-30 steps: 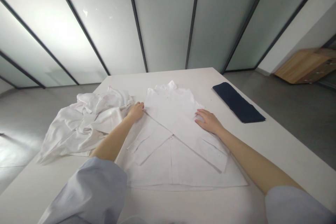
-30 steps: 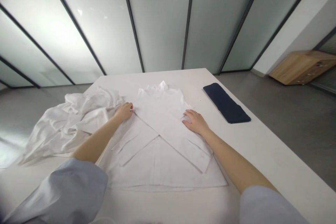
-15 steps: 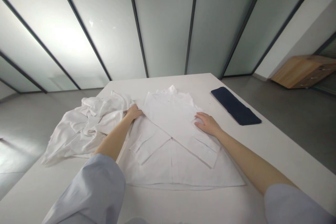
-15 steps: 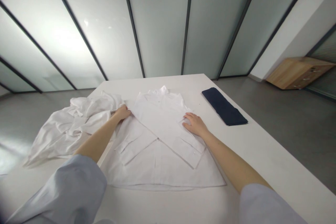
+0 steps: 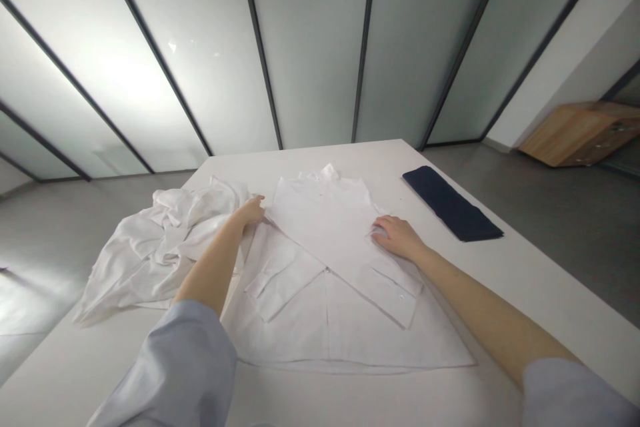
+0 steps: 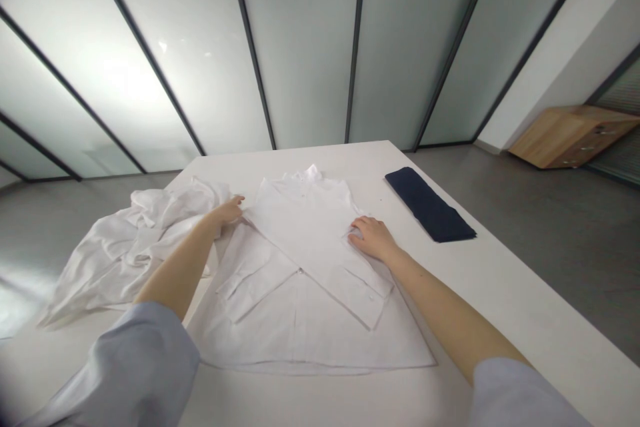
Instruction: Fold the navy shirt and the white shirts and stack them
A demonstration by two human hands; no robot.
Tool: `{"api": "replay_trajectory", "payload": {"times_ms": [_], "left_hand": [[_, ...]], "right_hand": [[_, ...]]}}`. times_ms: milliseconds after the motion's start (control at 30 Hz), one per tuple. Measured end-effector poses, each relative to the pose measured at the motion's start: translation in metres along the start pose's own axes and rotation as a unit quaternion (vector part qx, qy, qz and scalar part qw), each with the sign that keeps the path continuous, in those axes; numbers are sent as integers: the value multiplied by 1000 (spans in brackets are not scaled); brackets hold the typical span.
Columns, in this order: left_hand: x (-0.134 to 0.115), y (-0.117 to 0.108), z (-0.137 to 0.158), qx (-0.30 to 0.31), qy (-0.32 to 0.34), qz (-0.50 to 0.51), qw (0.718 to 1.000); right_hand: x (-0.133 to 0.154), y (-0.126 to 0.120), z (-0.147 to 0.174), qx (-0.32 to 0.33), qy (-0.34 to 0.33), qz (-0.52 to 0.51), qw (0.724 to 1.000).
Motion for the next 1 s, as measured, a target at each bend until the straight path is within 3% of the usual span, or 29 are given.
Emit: {"api": "replay_trajectory", "payload": {"times_ms": [133, 267, 333, 433, 567, 700, 1000], "left_hand": [[-15, -14, -9, -35, 0, 27, 999], [-44, 14, -13, 33, 9, 18, 999], [-51, 27, -15, 37, 3, 17, 999], [-51, 34, -23, 17, -17, 19, 1000], [-41, 28, -40, -21, -78, 65, 995], [-41, 28, -57, -19, -115, 86, 990], [-41, 34, -68, -21, -126, 62, 990]], "right_hand": [[12, -16, -26, -31, 29, 17, 999], [13, -13, -58, -45, 81, 9, 996], [4, -6, -71, -41, 128, 11, 991], [-12, 1, -90, -47, 190, -1, 981], [-28, 0, -116, -43, 255, -41, 965], [-36, 2, -134, -15, 303, -67, 951], [-53, 3, -138, -37, 314, -44, 948]]}}
Point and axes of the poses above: each hand's wrist, its own z-axis away from the middle knuckle, its own y-axis out of the palm, x = y × z, the point moved 6 cm from there along -z, towards the middle knuckle, and after that the axes turned 8 degrees about -z, right-handed, at the moved point
